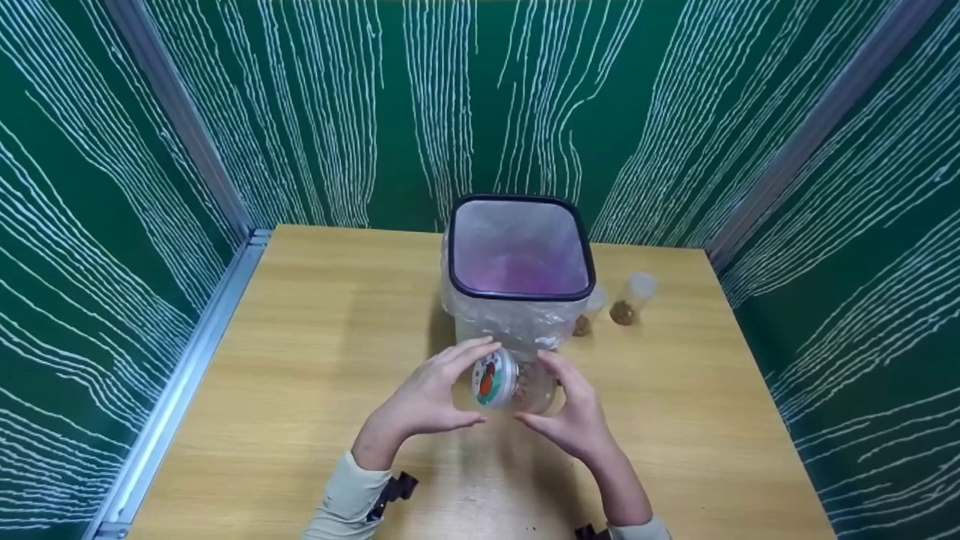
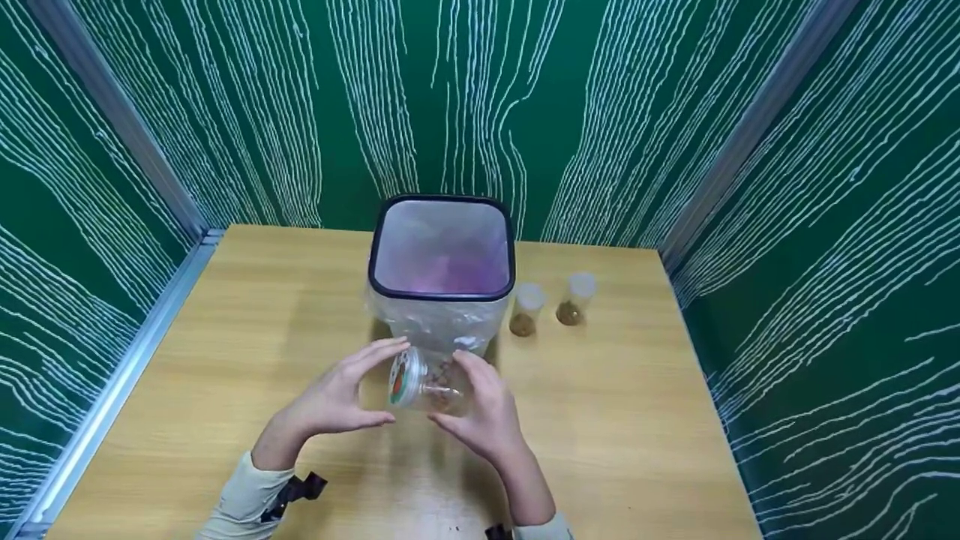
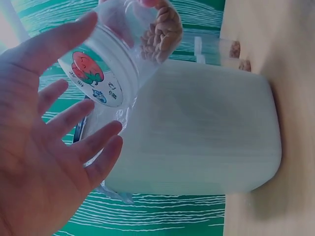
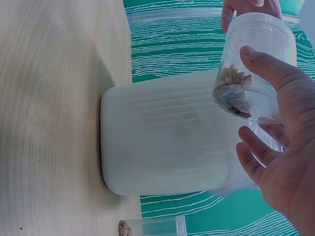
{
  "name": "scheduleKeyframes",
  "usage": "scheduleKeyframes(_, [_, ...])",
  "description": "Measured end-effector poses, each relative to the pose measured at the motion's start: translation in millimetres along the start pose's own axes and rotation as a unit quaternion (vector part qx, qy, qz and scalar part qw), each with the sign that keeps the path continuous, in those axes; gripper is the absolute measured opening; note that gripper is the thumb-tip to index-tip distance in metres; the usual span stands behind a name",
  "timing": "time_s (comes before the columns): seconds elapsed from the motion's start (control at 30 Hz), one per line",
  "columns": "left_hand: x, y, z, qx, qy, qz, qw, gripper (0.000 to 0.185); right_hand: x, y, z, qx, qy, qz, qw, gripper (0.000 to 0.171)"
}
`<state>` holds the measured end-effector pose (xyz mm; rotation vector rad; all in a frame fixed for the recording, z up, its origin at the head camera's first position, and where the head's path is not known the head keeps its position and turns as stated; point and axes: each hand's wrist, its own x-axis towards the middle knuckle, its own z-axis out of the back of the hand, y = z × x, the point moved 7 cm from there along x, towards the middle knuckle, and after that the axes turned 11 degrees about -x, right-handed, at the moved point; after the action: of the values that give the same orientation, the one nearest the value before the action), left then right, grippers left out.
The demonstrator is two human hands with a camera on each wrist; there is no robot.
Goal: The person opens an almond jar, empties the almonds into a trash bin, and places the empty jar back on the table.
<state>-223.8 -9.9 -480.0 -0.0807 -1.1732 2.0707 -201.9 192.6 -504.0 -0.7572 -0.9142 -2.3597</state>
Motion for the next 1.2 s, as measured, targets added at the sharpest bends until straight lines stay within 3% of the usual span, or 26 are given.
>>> scheduleKeyframes(0.13, [2.0,-0.9,-0.3,-0.001,0.004,-0.014,0.9999,0.097,0.2,0.4,0.0,0.002,0.003,0.001,1.0,0.093])
scheduleKeyframes(0.3, [4.4,-1.0,0.8,0.011,-0.007,-0.037,0.9992,0.091,-1.0,-1.9,-0.7,0.0,0.024,-0.028,0.999,0.093])
scheduleKeyframes(0.6, [-1.9,10.4,0.9,0.073,-0.049,0.028,0.9958,0.088,-6.2,-0.7,-5.0,0.011,0.035,-0.036,0.999,0.091])
scheduleKeyframes(0.73, [-5.0,13.3,-3.6,0.081,-0.063,0.03,0.9942,0.091,-7.3,-1.8,-4.4,0.008,0.029,-0.034,0.999,0.091])
scheduleKeyframes(0.97, [-13.9,13.0,-10.4,0.029,-0.056,-0.011,0.9979,0.097,-9.1,-2.9,-7.1,0.005,0.044,-0.042,0.998,0.092])
scheduleKeyframes(1.2, [-7.5,7.1,-7.7,0.025,-0.047,-0.043,0.9977,0.095,-5.9,-1.6,-6.8,0.001,0.039,-0.029,0.999,0.091])
